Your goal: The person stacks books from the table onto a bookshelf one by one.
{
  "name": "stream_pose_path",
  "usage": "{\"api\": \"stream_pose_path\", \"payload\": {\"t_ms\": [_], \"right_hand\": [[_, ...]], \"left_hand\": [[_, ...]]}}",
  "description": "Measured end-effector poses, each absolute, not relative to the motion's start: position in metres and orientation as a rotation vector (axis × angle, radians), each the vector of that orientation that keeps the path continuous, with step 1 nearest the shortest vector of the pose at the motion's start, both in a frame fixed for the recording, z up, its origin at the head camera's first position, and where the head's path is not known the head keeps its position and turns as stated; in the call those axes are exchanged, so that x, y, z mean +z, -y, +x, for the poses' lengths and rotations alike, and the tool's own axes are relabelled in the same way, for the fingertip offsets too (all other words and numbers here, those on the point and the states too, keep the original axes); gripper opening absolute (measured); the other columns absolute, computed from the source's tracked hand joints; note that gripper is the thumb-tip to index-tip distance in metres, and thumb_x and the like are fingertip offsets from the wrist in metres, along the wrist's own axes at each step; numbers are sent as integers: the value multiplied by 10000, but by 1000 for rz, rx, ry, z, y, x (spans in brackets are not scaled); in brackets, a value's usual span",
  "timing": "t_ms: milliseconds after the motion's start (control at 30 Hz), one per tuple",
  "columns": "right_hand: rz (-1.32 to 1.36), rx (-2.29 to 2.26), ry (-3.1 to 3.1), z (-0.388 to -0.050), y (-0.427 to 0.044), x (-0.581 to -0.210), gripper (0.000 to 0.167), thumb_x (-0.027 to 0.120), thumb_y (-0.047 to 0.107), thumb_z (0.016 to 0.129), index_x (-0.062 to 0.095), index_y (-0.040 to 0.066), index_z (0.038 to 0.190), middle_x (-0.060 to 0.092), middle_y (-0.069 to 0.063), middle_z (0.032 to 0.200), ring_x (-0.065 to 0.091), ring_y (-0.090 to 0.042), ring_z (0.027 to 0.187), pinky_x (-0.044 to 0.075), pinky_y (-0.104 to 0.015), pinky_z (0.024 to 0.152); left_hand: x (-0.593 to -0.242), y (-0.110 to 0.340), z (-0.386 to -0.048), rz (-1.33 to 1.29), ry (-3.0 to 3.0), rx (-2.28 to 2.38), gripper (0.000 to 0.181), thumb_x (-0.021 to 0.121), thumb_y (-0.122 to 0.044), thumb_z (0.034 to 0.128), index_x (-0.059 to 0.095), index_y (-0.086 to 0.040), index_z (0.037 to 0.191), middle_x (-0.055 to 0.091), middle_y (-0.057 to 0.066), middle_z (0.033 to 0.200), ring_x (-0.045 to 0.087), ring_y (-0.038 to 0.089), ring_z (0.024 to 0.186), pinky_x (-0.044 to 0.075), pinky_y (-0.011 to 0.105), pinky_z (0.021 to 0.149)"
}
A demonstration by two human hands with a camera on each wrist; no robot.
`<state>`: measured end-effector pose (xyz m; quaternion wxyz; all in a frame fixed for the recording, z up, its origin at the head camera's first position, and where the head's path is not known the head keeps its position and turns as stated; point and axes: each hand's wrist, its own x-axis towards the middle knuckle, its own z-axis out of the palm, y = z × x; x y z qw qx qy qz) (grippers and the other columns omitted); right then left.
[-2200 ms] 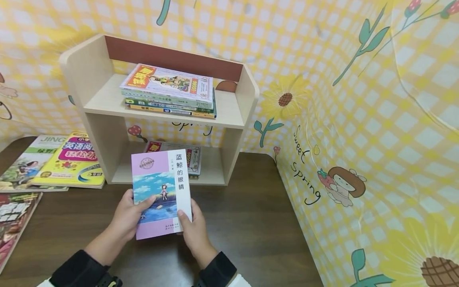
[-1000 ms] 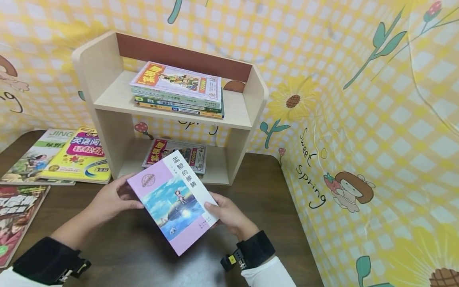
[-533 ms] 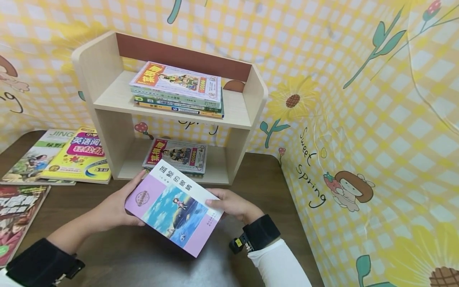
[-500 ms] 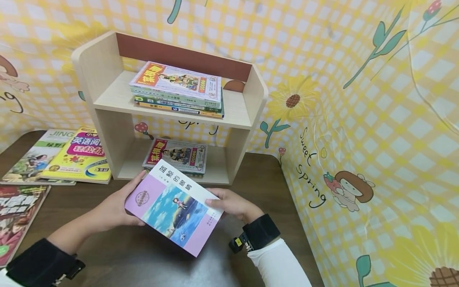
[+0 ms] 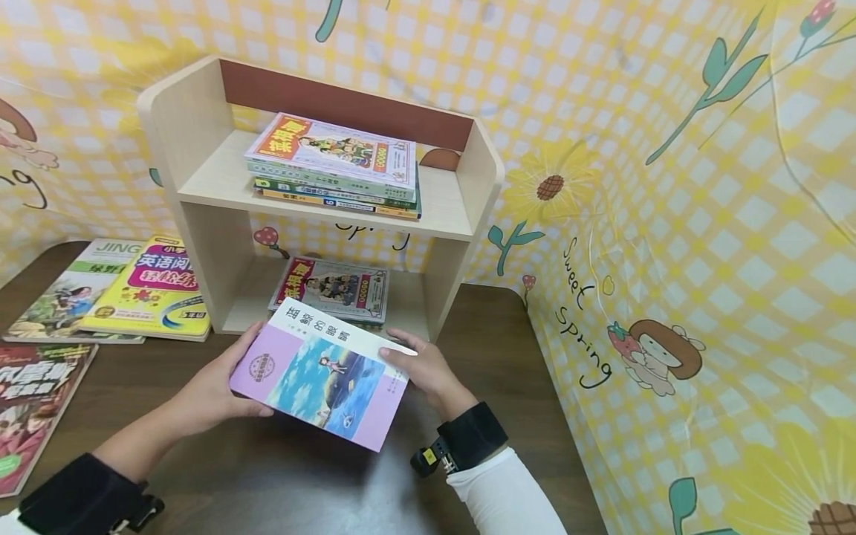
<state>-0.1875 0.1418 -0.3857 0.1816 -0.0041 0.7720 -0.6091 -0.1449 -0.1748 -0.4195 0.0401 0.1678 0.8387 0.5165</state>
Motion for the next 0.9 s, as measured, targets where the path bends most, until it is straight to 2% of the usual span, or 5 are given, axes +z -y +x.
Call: {"api": "stream_pose_path", "payload": {"t_ms": [200,300,533,733,900], "right_hand": [[210,-1836,-2159,-190,-128,-387,623,660,259,925,385,154,1473,715,-109,967,695,-162,733,556,-274,655],[205,-1880,-2170,-191,-121,-387,648,609,263,957,297,101,1501,704,-120,984,685,-141,726,547,-255,648],[-26,-1940,-2188,-182,-105,-386,588,541,165,968,277,130,1493,611,-189,1189,649,-170,838,523,-272,707],[-156,-1941,-2189,-178,-96,-387,719,599,110,937,222,195,1544,534,-179,1327,614,-194,917,495,-279,759],[-325,-1944,-2236,-180,-91,-394,855,691,14,860,193,166,1538,508,-159,1378,593,-220,1031,492,-338,935]], "left_hand": [[-429,175,-146,475,-2507,1646,1203,852,-245,732,-14,-125,1559,154,265,1542,359,410,1227,332,626,1009],[-435,175,-147,419,-2450,1695,1188,844,-235,737,-7,-132,1560,160,266,1537,339,417,1233,302,652,1021],[-441,172,-152,218,-2325,1859,1213,826,-184,758,-93,-142,1549,109,242,1569,313,411,1251,231,628,1091],[-436,172,-160,127,-2370,1930,1201,811,-173,782,-118,-154,1543,120,245,1567,320,406,1245,244,590,1102],[-431,175,-169,132,-2407,1930,1201,805,-156,787,-129,-181,1542,162,239,1553,342,400,1239,271,577,1099]]}}
